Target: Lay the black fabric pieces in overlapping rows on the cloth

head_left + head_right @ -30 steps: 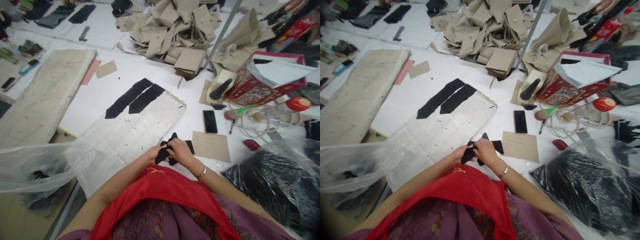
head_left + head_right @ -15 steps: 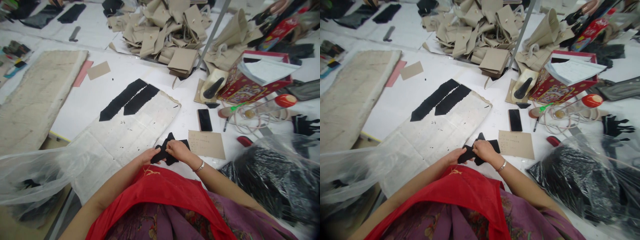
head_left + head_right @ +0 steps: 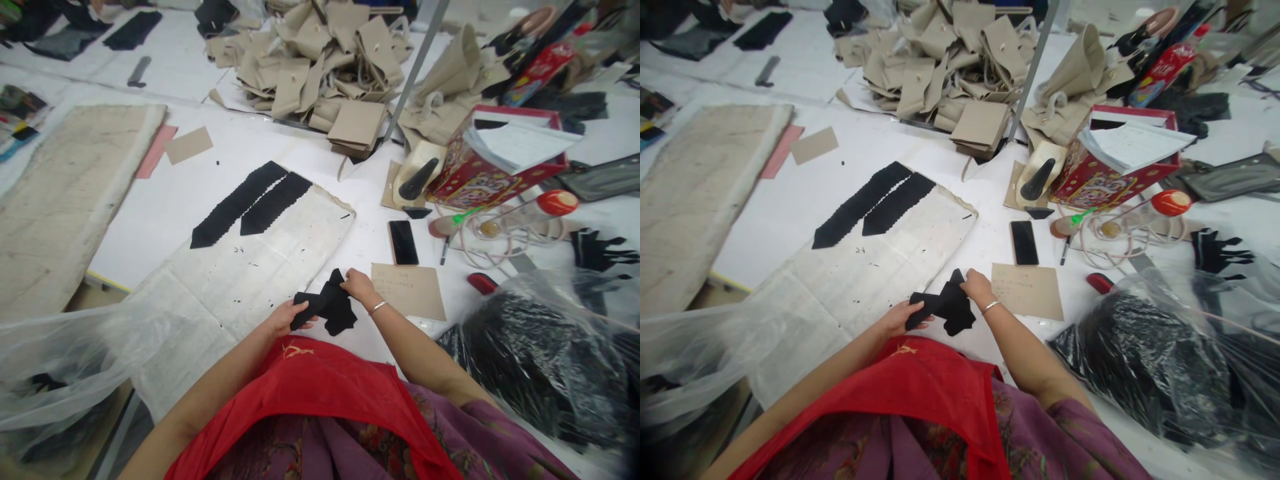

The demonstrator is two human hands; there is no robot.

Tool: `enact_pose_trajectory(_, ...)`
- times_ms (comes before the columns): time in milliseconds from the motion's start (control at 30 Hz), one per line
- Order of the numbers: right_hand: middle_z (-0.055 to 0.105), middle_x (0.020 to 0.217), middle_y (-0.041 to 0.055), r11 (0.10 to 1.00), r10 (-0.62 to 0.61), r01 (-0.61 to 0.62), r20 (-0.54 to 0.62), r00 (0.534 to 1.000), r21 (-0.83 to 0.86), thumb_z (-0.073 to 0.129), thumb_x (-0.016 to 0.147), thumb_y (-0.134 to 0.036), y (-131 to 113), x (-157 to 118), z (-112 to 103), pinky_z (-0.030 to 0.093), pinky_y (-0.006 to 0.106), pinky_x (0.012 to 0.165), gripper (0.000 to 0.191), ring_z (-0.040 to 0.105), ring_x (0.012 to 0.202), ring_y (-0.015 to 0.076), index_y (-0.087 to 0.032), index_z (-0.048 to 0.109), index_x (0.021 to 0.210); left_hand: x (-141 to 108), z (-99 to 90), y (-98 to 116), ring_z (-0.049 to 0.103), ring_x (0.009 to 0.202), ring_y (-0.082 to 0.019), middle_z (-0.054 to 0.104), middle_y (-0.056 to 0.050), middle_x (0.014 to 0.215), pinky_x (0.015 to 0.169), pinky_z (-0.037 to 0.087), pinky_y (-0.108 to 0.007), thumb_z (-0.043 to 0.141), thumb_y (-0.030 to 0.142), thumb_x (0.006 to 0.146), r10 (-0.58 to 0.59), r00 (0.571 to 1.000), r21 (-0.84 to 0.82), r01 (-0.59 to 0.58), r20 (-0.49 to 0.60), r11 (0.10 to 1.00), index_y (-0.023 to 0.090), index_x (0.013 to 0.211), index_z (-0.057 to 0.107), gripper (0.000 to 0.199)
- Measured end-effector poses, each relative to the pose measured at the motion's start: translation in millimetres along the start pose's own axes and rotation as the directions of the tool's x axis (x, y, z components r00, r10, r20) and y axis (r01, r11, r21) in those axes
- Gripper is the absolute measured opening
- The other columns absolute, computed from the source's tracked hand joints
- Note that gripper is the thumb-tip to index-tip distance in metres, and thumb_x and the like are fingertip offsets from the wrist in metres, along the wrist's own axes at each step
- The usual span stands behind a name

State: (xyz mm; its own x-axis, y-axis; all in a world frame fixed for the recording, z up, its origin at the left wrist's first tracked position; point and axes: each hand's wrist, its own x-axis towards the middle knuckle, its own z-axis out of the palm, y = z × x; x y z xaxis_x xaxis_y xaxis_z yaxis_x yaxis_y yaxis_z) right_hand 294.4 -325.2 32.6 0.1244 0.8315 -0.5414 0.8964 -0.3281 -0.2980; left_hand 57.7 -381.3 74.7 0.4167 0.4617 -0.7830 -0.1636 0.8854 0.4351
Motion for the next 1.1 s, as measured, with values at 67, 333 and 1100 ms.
enact_pose_trajectory(67,0.065,0.089,0.0103,0.997,0.002,0.001,-0.036,0.999,0.077,0.059,0.066,-0.021,-3,0,4,0.038,0.027,0.065,0.026,0.058,0.085,0.0221,-0.015,0.059,0.091,2,-0.8,-1,0.065,0.078,-0.023,0.065,-0.014,0.096,0.062,0.054,-0.032,0.065,0.029,0.073,-0.003,1.0,-0.013,0.003,-0.021,1.0,0.012,0.097,0.055,0.031)
enact_pose_trajectory(333,0.055,0.058,-0.0007,0.804,0.037,-0.069,0.066,0.997,0.591,0.052,0.075,-0.032,18,-9,-14,0.033,0.02,0.046,0.017,0.051,0.054,0.0097,-0.016,0.056,0.069,4,-0.7,0,0.065,0.082,-0.024,0.064,-0.015,0.099,0.064,0.055,-0.032,0.065,0.029,0.074,0.008,1.0,-0.087,-0.008,-0.011,0.996,0.011,0.102,0.056,0.035)
enact_pose_trajectory(1100,0.063,0.068,0.0006,0.493,-0.186,0.407,-0.363,0.913,0.769,0.057,0.075,-0.028,-18,-95,-71,0.045,0.025,0.058,0.013,0.057,0.06,0.0116,-0.019,0.059,0.084,-4,39.6,22,0.064,0.083,-0.025,0.062,-0.015,0.106,0.069,0.053,-0.036,0.046,0.05,0.082,-0.051,0.983,-0.243,0.093,0.174,0.966,0.013,0.111,0.056,0.049)
